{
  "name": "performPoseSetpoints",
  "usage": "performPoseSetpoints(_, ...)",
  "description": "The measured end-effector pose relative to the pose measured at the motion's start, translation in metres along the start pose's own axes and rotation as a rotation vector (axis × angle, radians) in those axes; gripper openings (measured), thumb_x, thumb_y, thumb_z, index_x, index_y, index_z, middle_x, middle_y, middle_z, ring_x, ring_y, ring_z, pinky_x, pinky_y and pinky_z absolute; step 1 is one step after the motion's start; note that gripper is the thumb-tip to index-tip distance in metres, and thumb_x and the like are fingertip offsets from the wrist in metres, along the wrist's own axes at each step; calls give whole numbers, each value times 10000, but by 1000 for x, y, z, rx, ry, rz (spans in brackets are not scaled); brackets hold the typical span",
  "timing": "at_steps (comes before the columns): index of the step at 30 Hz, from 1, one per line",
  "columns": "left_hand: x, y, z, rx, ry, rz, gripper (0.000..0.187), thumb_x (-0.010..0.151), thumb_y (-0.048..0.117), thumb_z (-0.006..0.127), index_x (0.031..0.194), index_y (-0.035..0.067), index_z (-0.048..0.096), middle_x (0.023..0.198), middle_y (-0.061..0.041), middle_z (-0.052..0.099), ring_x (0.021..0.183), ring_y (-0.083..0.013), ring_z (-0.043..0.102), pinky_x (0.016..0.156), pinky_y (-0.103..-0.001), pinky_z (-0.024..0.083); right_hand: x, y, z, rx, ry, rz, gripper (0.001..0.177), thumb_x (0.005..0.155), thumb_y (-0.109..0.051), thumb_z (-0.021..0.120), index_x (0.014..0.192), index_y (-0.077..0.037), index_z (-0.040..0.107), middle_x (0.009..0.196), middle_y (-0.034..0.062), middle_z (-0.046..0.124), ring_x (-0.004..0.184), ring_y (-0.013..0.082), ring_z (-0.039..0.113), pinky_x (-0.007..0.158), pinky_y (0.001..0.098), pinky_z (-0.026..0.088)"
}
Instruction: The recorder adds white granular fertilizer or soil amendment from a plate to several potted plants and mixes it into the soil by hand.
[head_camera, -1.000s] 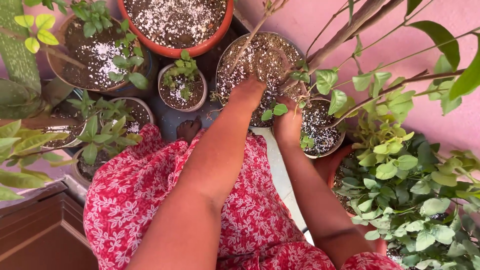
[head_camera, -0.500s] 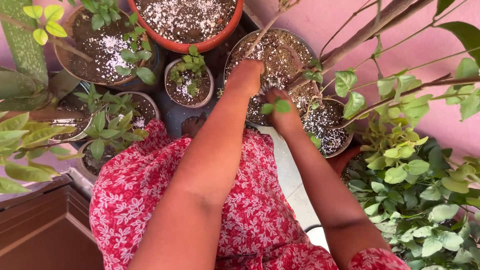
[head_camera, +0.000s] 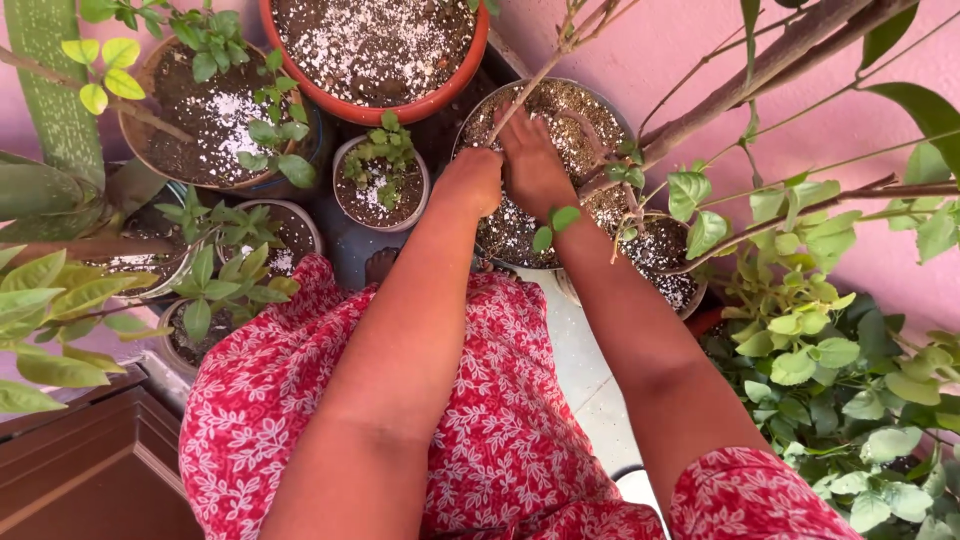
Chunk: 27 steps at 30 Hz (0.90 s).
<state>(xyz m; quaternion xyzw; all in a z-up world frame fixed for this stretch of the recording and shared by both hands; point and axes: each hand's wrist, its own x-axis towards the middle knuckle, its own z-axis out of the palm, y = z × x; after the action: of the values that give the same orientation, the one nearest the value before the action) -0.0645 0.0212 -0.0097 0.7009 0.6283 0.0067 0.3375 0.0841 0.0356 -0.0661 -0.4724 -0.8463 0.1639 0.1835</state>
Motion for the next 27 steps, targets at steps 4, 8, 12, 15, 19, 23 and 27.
performPoseSetpoints(4, -4, 1, -17, 0, 92, -38, 244, 852, 0, 639, 1073, 17, 741, 1175, -243, 690, 1101, -418, 670, 934, -492, 555, -37, -25, -18, -68, -96, -13, 533, 937, -28, 543, 1469, -9, 536, 1598, 221, 423, 1515, 412, 324, 1259, 520, 239)
performPoseSetpoints(8, -13, 7, -28, -56, 161, -54, 211, 901, 101, 623, 1043, 81, 778, 1138, -231, 710, 1076, -409, 684, 938, -498, 551, -67, -35, -34, 29, -170, 28, 545, 771, 61, 539, 1262, -92, 720, 1474, 155, 590, 1416, 386, 459, 1181, 435, 387)
performPoseSetpoints(12, -9, 9, -19, -74, 146, -90, 205, 936, 129, 616, 1069, 67, 760, 1140, -247, 695, 1088, -410, 677, 928, -497, 549, -39, -39, -38, 203, -10, -236, 266, 880, -31, 657, 1138, 6, 714, 1327, 182, 667, 1357, 383, 552, 1165, 444, 448)
performPoseSetpoints(15, -16, 15, -23, -32, 187, -42, 237, 933, 108, 589, 1101, 126, 755, 1137, -213, 697, 1069, -413, 673, 908, -507, 538, -27, -38, -38, 88, -168, -157, 252, 843, -5, 659, 1089, 20, 712, 1253, 206, 674, 1265, 387, 593, 1150, 439, 486)
performPoseSetpoints(19, -20, 16, -28, 5, 97, -72, 266, 905, 77, 605, 1105, 151, 764, 1158, -192, 705, 1098, -388, 677, 952, -479, 541, -49, -6, -29, 83, -22, -336, 227, 858, -16, 708, 1084, -11, 733, 1243, 206, 686, 1226, 373, 613, 1078, 434, 502)
performPoseSetpoints(23, -4, 6, 0, 176, 61, 5, 252, 892, 29, 621, 1082, 97, 772, 1184, -193, 709, 1122, -374, 685, 956, -461, 560, -65, -20, -51, -129, 108, -187, 398, 659, 53, 621, 1036, -5, 735, 1252, 206, 683, 1207, 377, 648, 1064, 398, 546)
performPoseSetpoints(27, 24, 4, 44, 298, 57, -20, 238, 910, 69, 640, 1116, 39, 755, 1218, -221, 693, 1119, -363, 696, 909, -441, 590, -81, -26, -41, -210, -233, 115, 290, 868, 96, 612, 1097, -33, 735, 1173, 162, 672, 1167, 334, 666, 991, 400, 580)
